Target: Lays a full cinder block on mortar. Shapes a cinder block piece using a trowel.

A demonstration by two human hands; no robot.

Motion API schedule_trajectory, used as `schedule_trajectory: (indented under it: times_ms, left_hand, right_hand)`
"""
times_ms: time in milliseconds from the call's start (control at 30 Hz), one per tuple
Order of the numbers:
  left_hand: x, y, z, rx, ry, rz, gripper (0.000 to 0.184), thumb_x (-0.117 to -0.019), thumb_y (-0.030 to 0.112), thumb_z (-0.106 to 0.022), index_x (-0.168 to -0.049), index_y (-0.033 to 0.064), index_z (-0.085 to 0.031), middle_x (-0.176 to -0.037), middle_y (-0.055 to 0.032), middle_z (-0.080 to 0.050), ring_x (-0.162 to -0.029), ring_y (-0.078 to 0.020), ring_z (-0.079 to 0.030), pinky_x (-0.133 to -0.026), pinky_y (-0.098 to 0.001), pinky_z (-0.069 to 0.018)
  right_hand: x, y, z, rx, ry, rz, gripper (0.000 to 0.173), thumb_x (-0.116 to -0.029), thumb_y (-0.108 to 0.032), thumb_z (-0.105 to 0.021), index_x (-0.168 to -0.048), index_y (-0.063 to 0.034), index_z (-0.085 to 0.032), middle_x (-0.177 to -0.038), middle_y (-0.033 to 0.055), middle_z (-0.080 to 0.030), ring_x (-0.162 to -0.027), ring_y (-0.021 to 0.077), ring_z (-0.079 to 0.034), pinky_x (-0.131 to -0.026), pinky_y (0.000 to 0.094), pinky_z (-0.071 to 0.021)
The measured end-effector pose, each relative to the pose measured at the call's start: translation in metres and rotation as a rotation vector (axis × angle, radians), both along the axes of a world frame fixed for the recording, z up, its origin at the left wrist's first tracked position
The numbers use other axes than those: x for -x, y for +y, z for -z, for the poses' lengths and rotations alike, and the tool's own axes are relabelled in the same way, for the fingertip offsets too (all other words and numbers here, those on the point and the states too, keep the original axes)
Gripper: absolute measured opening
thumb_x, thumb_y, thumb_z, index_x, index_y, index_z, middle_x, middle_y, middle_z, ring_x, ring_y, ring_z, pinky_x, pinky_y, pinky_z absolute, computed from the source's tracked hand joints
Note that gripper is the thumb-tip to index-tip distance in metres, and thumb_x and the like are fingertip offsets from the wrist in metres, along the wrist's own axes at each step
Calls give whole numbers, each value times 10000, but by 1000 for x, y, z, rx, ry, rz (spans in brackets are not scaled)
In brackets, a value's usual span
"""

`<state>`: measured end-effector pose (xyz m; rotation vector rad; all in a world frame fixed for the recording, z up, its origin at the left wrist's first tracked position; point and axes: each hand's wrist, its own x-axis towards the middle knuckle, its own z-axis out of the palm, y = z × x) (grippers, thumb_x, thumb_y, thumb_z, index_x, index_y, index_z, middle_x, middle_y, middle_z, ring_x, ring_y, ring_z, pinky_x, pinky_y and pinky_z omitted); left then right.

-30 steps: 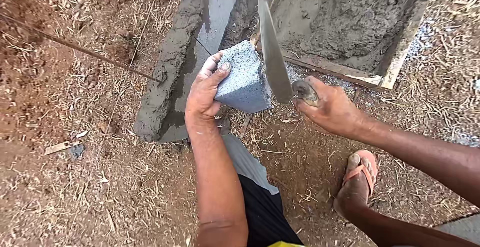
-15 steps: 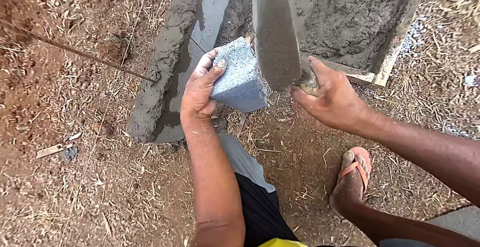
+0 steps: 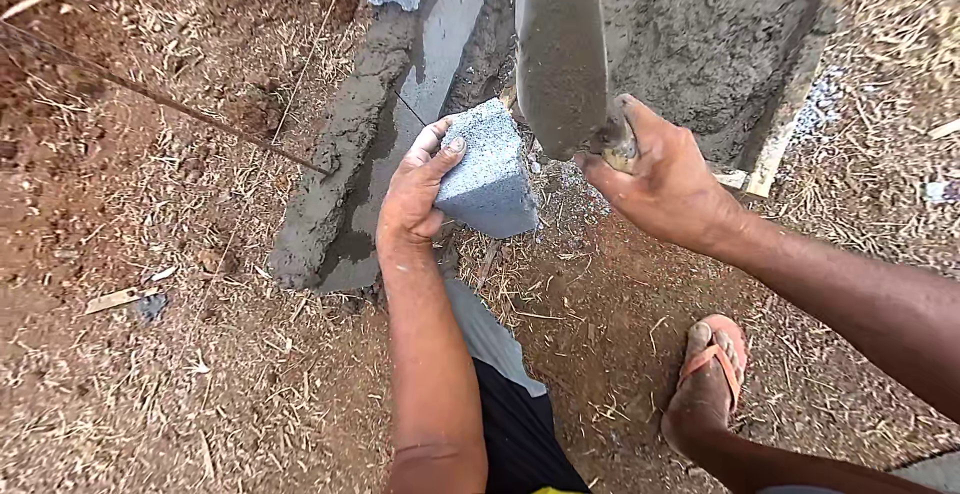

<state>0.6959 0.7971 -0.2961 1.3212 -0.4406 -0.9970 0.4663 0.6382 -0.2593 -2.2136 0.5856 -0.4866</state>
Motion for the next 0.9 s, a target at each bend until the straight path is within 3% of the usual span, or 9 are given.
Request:
schedule_trajectory:
  times_ms: [200,267,367,433,567,600,700,833,900]
  left_hand:
    - [-4,2,-1,-6,-9,0,383,-1067,124,-506,-1449,121,-486,-1189,-95,-678,-1009,-198,-697,-868,-387,-607]
    - [-3,2,-1,-6,-9,-1,384,-1066,120,-506,-1449,120,-483,-1188,-94,-677,-1008,-197,-697,-870,-385,-607]
    - [-1,0,-1,-13,-7,-8,383,-1066,131,-514,-1448,116,-486,-1191,-97,-679,-1009,-202,-700,-871,-389,-607]
    - [-1,-1,-1,-15,-15,5,387,-1068,134,-509,-1454,118,-478,-1195,-96,-677,-1011,-201,-699,-873,-388,-607]
    - [-2,0,-1,2,-5,0,365,-1071,128,-499,-1436,110,-492,-1181,-103,-679,-1008,-205,-697,-875,-395,-605]
    - [-2,1,-1,2,-5,-3,368,-1072,129,-501,-1439,109,-495,-1185,-103,-679,-1012,-204,-697,-878,-395,-604]
    - [-2,1,0,-6,-2,2,369,-1071,128,-502,-1439,111,-488,-1173,-100,-680,-1000,-200,-699,-872,-389,-606]
    - [-1,-1,1,9,-5,14,378,-1065,127,-511,-1442,110,-490,-1182,-102,-680,-1002,-203,-700,-871,-391,-608]
    - [-2,-1,0,6,-3,14,373,-1065,128,-510,-1437,113,-492,-1178,-98,-681,-998,-200,-701,-869,-386,-608]
  right_hand:
    - [7,0,39,-44,185,-75,257,-997,-234,-641,-1217,-107,-599,-782,43,-638,-628,165,-627,-554,398,-526]
    - [6,-3,28,-36,139,-53,277,-974,-249,-641,-1210,-107,-607,-804,26,-640,-657,132,-623,-587,374,-522]
    - [-1,-2,5,-1,-8,-19,300,-976,-261,-649,-1231,-110,-604,-888,-14,-667,-730,29,-636,-649,256,-543]
    - [-3,1,5,8,-33,-25,307,-977,-240,-647,-1247,-103,-593,-900,-7,-673,-743,30,-644,-658,249,-551]
    - [9,2,44,-64,208,-66,230,-992,-218,-640,-1194,-120,-588,-734,35,-611,-576,163,-599,-505,400,-503]
    - [11,1,47,-87,263,-77,223,-1006,-234,-637,-1195,-127,-589,-735,38,-612,-582,175,-603,-514,417,-507]
    - [9,-2,31,-43,195,-65,279,-972,-267,-629,-1215,-131,-611,-780,11,-632,-639,130,-619,-563,383,-516]
    - [-6,0,0,0,8,-15,320,-965,-260,-642,-1249,-121,-596,-855,-30,-647,-692,28,-614,-616,254,-525]
    - [-5,2,13,-11,33,-27,278,-969,-236,-637,-1214,-117,-582,-811,-18,-626,-658,60,-604,-582,283,-515]
